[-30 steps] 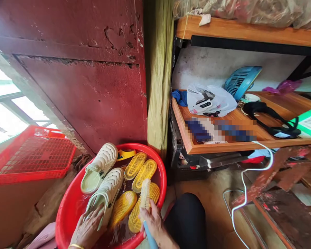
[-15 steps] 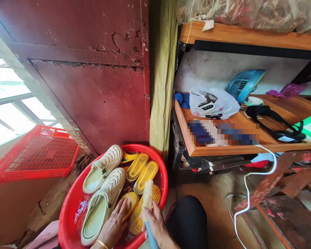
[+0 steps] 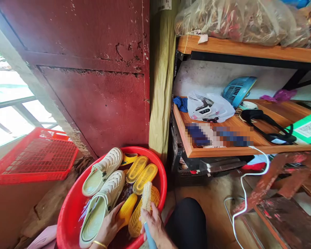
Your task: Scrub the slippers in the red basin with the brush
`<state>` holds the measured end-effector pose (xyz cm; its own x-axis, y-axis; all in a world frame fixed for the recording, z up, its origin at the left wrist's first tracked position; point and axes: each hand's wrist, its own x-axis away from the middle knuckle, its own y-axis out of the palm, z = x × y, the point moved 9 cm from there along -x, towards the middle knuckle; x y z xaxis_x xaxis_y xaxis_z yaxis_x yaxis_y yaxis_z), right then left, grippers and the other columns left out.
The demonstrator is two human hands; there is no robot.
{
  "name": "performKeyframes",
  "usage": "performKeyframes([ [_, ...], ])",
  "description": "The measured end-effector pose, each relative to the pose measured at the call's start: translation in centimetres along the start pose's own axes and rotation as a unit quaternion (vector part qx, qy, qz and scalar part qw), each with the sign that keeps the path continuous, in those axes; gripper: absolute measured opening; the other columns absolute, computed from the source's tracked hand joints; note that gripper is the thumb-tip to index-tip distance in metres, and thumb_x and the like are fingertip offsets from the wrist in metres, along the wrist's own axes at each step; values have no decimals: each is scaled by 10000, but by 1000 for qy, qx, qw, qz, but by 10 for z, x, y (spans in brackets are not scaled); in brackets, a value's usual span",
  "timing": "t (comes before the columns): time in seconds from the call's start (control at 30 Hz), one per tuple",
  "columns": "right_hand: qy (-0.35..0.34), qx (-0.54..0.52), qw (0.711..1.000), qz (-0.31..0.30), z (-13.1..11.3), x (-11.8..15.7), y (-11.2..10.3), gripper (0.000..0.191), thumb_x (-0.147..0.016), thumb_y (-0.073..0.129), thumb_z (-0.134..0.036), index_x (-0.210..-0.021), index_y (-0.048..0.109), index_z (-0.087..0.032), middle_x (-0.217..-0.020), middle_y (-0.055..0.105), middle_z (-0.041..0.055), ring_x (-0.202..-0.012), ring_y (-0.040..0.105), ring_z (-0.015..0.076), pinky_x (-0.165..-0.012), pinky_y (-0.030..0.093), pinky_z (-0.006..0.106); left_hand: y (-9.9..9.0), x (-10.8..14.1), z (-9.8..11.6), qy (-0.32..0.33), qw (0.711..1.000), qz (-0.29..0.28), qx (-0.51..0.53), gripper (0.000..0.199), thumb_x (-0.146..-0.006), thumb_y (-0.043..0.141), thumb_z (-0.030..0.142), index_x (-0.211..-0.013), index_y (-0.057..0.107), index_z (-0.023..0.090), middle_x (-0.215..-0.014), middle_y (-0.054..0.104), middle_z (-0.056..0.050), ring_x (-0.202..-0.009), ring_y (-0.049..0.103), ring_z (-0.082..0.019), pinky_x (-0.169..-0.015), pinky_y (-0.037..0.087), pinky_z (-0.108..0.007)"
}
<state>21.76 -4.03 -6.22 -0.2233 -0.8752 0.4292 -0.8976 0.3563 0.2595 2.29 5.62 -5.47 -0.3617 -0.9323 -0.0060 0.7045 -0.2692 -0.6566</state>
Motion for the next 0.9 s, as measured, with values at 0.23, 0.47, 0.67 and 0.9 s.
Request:
performKeyframes([
  [0.23,16,15,1000,12,11,-4,-6,1132,-683,697,-819,-1490,269,-152,-899,732,94,-437,597,131,-311,383,196,-11,-5,1,2,999,-27,21,546,-848,525,420,-1316,648,166,-1308,713,-154,-1181,688,-283,-1028,545,-399],
  [0.47,5,27,1000,6,3,-1,-4,1022,-702,688,-810,-1432,380,-165,-716,681,13,-389,549,122,-310,354,195,24,-1,-8,2,993,-58,-102,720,-642,576,187,-1356,617,100,-1423,620,-206,-1314,595,-319,-1142,454,-449],
  [0.67,-1,30,1000,0,-5,2,0,904,-678,694,-817,-1289,490,-183,-810,704,39,-418,577,112,-316,372,181,1,10,-8,26,1000,10,0,517,-780,548,299,-1279,662,224,-1262,742,-103,-1186,686,-293,-1070,527,-430],
  [0.9,28,44,999,-14,-1,-3,4,845,-717,714,-739,-1300,481,-173,-745,669,-4,-407,572,104,-309,388,164,-24,7,-6,-164,918,3,360,646,-789,623,462,-1360,515,180,-1297,714,-115,-1142,701,-308,-913,602,-401],
])
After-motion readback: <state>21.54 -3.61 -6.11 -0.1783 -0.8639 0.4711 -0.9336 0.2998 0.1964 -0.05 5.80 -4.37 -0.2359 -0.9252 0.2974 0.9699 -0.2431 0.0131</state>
